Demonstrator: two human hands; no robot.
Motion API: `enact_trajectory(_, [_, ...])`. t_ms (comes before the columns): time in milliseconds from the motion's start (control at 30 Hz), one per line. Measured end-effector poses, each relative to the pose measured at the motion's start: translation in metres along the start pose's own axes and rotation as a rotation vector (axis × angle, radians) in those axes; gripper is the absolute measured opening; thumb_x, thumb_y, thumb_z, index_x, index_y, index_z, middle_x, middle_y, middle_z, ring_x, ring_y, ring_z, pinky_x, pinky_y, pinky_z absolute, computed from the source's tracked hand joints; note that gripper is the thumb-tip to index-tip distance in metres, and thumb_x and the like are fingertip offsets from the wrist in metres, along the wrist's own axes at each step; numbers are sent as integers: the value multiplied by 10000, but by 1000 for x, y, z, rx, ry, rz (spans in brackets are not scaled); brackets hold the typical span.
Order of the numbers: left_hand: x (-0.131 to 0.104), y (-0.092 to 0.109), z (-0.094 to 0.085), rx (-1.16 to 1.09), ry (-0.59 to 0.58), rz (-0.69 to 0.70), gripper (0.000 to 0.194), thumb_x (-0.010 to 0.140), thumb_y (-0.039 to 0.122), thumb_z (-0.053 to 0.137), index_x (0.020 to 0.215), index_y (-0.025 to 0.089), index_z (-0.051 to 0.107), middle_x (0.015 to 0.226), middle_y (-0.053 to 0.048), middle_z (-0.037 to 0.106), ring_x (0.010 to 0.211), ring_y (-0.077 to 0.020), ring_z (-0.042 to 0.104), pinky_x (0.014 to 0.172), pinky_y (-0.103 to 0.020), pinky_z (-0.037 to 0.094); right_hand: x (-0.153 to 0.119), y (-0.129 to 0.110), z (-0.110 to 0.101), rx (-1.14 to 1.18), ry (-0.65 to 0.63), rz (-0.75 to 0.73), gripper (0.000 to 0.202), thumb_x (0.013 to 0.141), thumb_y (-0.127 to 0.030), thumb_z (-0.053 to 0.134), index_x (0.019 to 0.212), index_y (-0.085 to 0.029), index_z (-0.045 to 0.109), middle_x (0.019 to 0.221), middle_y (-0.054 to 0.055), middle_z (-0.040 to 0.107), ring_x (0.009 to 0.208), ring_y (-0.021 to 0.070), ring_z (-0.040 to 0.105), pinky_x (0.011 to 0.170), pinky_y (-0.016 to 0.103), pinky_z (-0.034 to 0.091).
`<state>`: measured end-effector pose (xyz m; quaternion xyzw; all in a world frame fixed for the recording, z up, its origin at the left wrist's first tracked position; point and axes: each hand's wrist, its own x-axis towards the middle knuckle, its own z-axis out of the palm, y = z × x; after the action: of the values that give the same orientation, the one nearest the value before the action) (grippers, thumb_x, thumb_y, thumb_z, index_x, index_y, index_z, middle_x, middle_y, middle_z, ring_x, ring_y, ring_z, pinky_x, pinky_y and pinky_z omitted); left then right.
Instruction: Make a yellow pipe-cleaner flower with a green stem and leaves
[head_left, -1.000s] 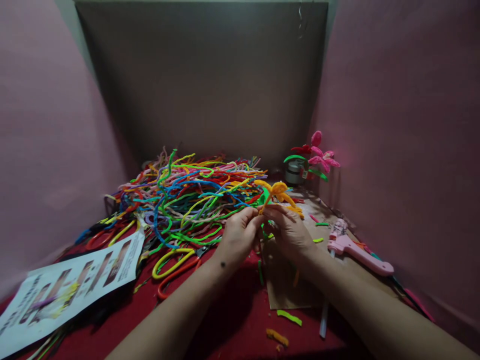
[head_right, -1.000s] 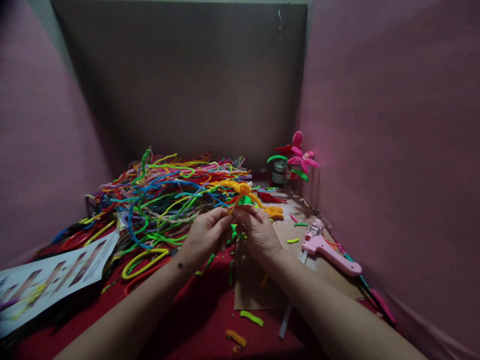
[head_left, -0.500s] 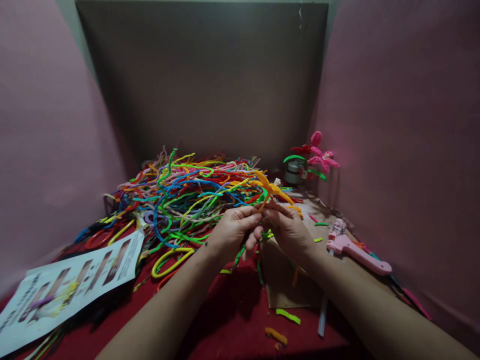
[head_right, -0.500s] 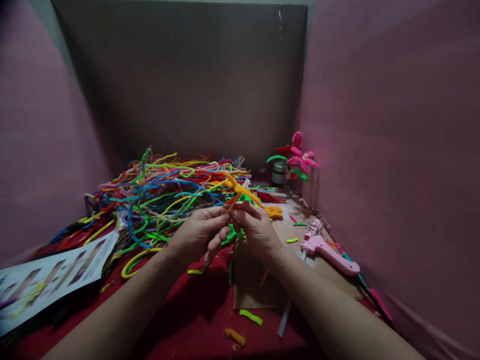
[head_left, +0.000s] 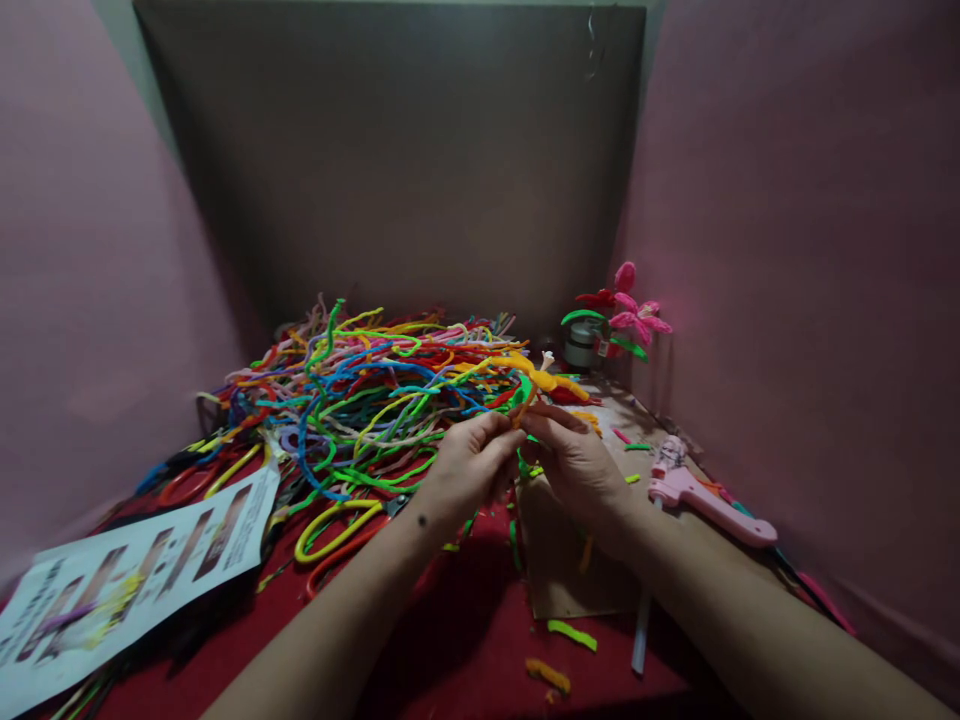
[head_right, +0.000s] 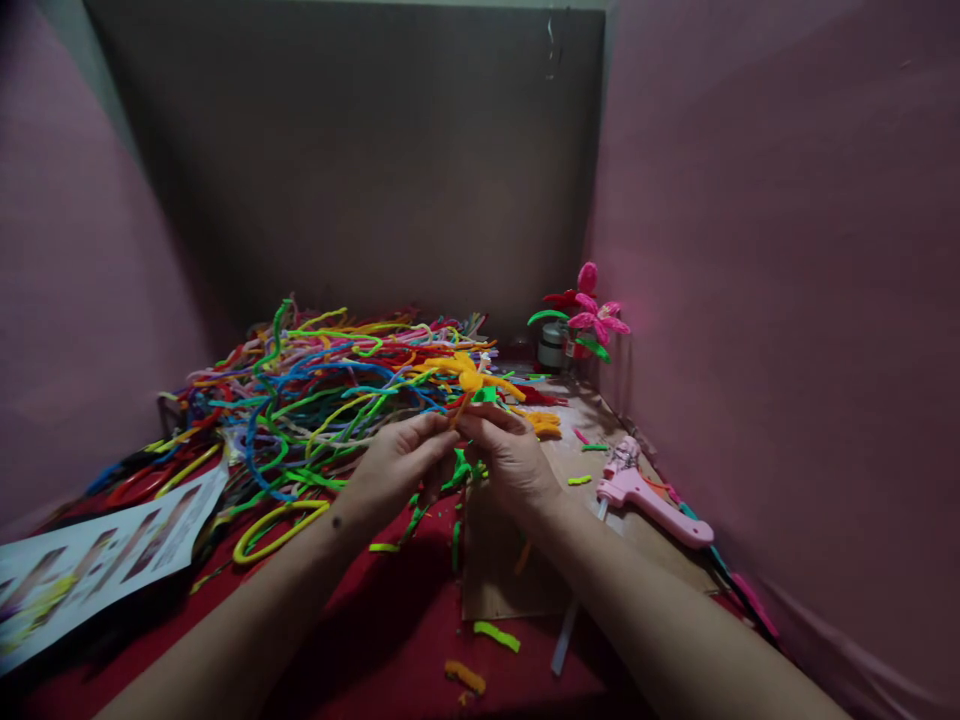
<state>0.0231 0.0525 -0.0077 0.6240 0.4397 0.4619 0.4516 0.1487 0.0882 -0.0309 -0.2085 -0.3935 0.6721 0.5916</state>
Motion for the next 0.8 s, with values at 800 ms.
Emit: enact_trajectory(800, [0,2,-7,-752,-345,-227,108,808,235,520,830,134,550,495,71,468,232,26,186,236,-87,168,-4,-4,5,-47,-180,4,117,643,-234,683,759,-220,688,709,-1,621,595,104,501,594,244,428])
